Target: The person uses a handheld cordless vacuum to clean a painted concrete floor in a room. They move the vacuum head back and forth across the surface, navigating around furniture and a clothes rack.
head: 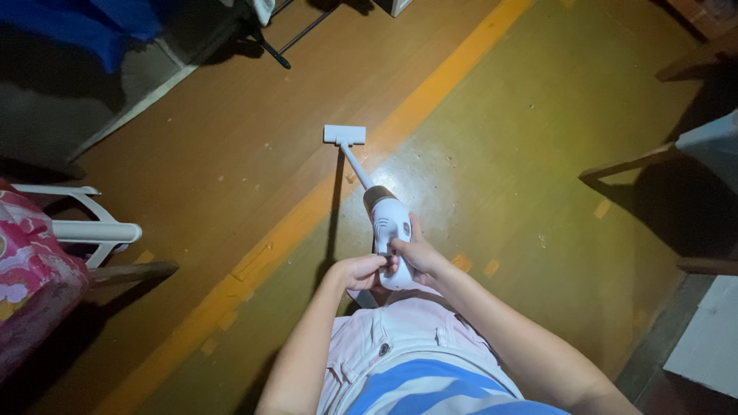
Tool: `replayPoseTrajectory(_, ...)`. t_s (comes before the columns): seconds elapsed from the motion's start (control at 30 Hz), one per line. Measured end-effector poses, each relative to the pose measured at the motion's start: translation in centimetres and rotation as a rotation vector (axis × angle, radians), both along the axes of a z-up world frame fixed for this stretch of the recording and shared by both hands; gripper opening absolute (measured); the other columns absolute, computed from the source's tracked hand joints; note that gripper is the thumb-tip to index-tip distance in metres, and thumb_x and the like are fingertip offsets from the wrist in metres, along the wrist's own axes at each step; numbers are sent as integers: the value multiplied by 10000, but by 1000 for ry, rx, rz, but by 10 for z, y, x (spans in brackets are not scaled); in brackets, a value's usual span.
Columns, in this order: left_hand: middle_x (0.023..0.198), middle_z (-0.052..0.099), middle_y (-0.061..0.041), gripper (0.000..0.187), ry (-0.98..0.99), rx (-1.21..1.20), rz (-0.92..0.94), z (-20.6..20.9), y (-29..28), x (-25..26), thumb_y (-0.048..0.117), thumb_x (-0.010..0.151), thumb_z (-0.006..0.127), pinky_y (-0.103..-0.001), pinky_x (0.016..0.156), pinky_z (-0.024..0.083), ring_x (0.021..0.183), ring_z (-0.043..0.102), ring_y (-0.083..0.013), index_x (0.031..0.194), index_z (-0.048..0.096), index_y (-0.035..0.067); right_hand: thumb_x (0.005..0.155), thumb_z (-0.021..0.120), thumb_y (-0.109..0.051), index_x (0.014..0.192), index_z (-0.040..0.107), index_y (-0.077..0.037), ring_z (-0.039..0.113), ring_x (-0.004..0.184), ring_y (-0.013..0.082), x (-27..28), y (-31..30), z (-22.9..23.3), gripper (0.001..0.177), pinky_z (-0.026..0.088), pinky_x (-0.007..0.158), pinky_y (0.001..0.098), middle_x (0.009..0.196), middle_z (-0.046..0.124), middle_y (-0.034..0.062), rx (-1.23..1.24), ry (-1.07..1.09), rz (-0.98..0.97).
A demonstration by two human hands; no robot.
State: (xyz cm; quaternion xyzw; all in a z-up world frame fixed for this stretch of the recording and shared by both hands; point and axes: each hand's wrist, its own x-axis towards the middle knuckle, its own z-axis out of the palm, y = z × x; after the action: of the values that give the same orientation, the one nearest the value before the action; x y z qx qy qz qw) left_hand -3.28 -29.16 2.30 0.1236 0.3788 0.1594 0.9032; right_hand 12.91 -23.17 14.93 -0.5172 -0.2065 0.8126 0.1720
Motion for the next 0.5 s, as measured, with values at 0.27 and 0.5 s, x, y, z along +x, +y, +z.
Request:
replayPoseTrajectory(0.27,889,625,36,175,202,175,238,-44,43,-17,226,1079,507,-305,748,483,831,578,-107,976,624,145,924,564,-38,1606,-51,-401,535,497,173,-33,62,-18,988,490,417,338,817,598,111,54,-59,43)
replayPoseTrajectory(0.5,873,621,81,205,505,178,231,24,124,-48,401,1037,501,-327,631,487,802,592,-106,965,608,241,934,524,-56,1629,-21,-395,525,501,188,-71,153,-28,946,489,417,343,789,543,115,55,-39,8)
